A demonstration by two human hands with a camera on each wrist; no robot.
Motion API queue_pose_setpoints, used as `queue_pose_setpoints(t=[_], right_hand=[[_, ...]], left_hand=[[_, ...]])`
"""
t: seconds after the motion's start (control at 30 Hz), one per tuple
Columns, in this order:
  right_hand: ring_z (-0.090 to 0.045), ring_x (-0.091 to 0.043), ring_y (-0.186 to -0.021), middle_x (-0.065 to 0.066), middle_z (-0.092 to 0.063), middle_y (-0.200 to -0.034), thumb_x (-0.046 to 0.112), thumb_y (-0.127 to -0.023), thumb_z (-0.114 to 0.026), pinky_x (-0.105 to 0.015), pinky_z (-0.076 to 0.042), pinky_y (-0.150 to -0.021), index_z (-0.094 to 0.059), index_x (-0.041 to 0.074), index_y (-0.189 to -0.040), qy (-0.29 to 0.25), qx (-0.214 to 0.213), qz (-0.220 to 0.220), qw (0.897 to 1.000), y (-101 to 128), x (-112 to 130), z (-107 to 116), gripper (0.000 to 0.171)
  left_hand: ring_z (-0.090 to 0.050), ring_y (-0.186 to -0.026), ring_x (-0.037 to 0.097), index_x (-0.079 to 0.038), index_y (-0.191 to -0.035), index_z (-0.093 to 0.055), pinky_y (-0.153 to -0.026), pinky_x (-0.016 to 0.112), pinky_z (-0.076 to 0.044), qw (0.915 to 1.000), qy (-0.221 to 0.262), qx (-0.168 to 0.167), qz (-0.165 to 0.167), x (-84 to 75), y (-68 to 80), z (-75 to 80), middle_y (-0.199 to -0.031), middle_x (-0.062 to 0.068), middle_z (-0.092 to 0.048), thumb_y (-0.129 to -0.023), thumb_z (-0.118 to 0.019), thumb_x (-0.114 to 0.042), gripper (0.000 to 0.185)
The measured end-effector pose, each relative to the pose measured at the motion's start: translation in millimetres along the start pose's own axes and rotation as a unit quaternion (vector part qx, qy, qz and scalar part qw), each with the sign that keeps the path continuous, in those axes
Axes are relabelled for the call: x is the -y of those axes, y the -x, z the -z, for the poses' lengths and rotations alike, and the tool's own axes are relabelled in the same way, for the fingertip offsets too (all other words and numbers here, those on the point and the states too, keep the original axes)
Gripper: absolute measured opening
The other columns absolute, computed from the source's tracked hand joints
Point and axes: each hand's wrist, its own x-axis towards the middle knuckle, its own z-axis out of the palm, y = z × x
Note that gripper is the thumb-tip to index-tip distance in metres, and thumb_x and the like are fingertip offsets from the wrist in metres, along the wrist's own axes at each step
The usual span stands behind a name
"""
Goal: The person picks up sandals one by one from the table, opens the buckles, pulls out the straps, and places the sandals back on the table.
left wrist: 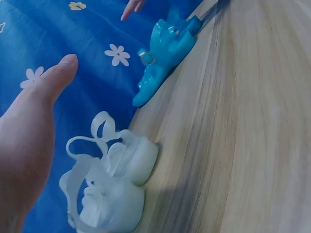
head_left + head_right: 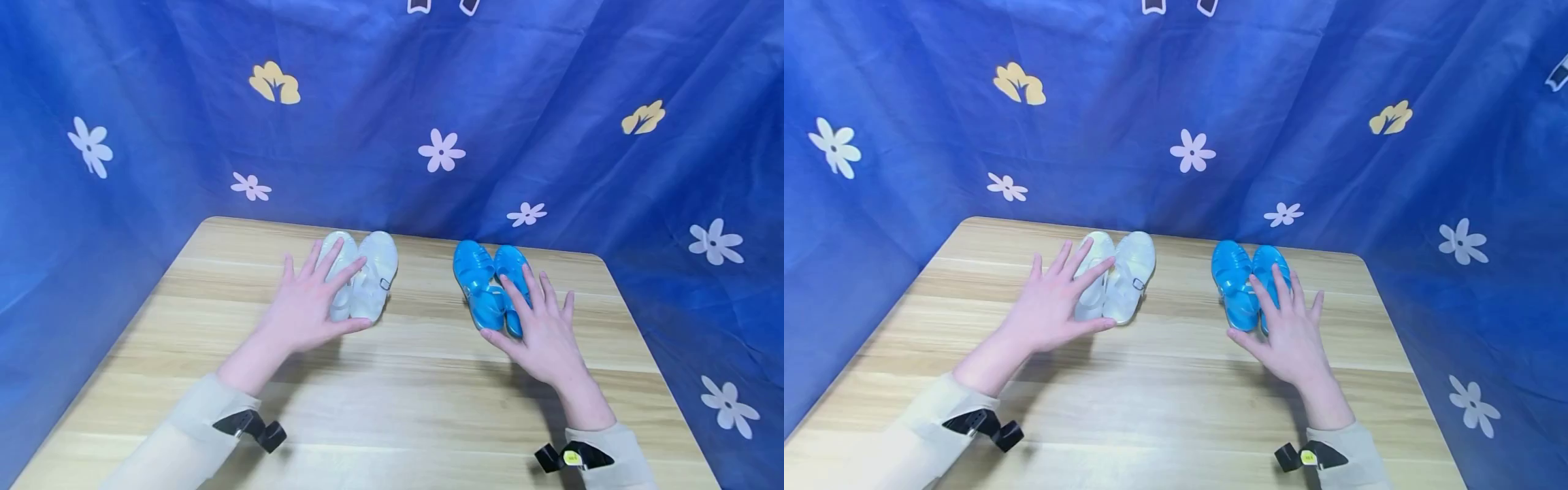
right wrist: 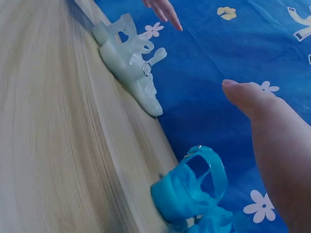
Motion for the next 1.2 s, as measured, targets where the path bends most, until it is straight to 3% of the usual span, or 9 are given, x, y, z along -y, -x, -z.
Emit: queue_pose_setpoints(t=[0.23,0.47,0.77,1.03,1.2], right_hand=[[-0.017,-0.048,-0.156,-0.011,-0.015,-0.176,0.068,-0.089,-0.073,-0.086,-0.005,-0.111,-0.033,0.026,-0.167,-0.024,0.007,-0.005,1.0,-2,-7,-5,0.098],[-0.022,-0.047,-0.155,-0.014,-0.022,-0.174,0.065,-0.089,-0.075,-0.084,-0.005,-0.114,-0.035,0.024,-0.167,-0.037,0.001,-0.006,0.999,-4,-15,-11,0.097],[-0.031,-0.048,-0.151,-0.014,-0.028,-0.171,0.057,-0.091,-0.079,-0.078,-0.01,-0.118,-0.041,0.018,-0.163,-0.065,-0.005,0.003,0.998,-7,-19,-18,0.091],[-0.037,-0.041,-0.151,-0.014,-0.036,-0.168,0.045,-0.092,-0.083,-0.074,-0.012,-0.12,-0.047,0.016,-0.16,-0.09,-0.018,0.02,0.996,-8,-21,-24,0.082],[-0.043,-0.04,-0.147,-0.014,-0.045,-0.163,0.037,-0.089,-0.087,-0.072,-0.017,-0.121,-0.054,0.013,-0.155,-0.094,-0.035,0.036,0.994,-9,-23,-28,0.077]], left_hand=[[-0.014,-0.159,0.041,-0.036,-0.166,-0.033,-0.117,0.079,-0.011,0.9992,0.038,0.01,-0.011,-14.9,-15.0,-9.7,-0.175,0.007,-0.021,-0.084,-0.052,-0.092,0.101],[-0.027,-0.156,0.037,-0.028,-0.164,-0.04,-0.119,0.075,-0.017,0.9956,0.086,0.02,-0.031,-33.5,-32.3,-19.3,-0.171,0.006,-0.032,-0.091,-0.058,-0.081,0.092],[-0.04,-0.151,0.025,-0.018,-0.16,-0.046,-0.126,0.057,-0.02,0.9853,0.154,0.0,-0.074,-55.7,-60.3,-30.2,-0.162,0.006,-0.047,-0.096,-0.069,-0.063,0.082],[-0.043,-0.149,0.027,-0.013,-0.158,-0.048,-0.124,0.048,-0.03,0.9743,0.202,0.031,-0.096,-80.0,-87.9,-41.2,-0.16,0.007,-0.05,-0.097,-0.071,-0.058,0.079],[-0.043,-0.149,0.024,-0.016,-0.16,-0.047,-0.121,0.041,-0.035,0.9689,0.226,0.064,-0.078,-95.1,-103.9,-55.6,-0.161,0.005,-0.049,-0.098,-0.069,-0.059,0.078]])
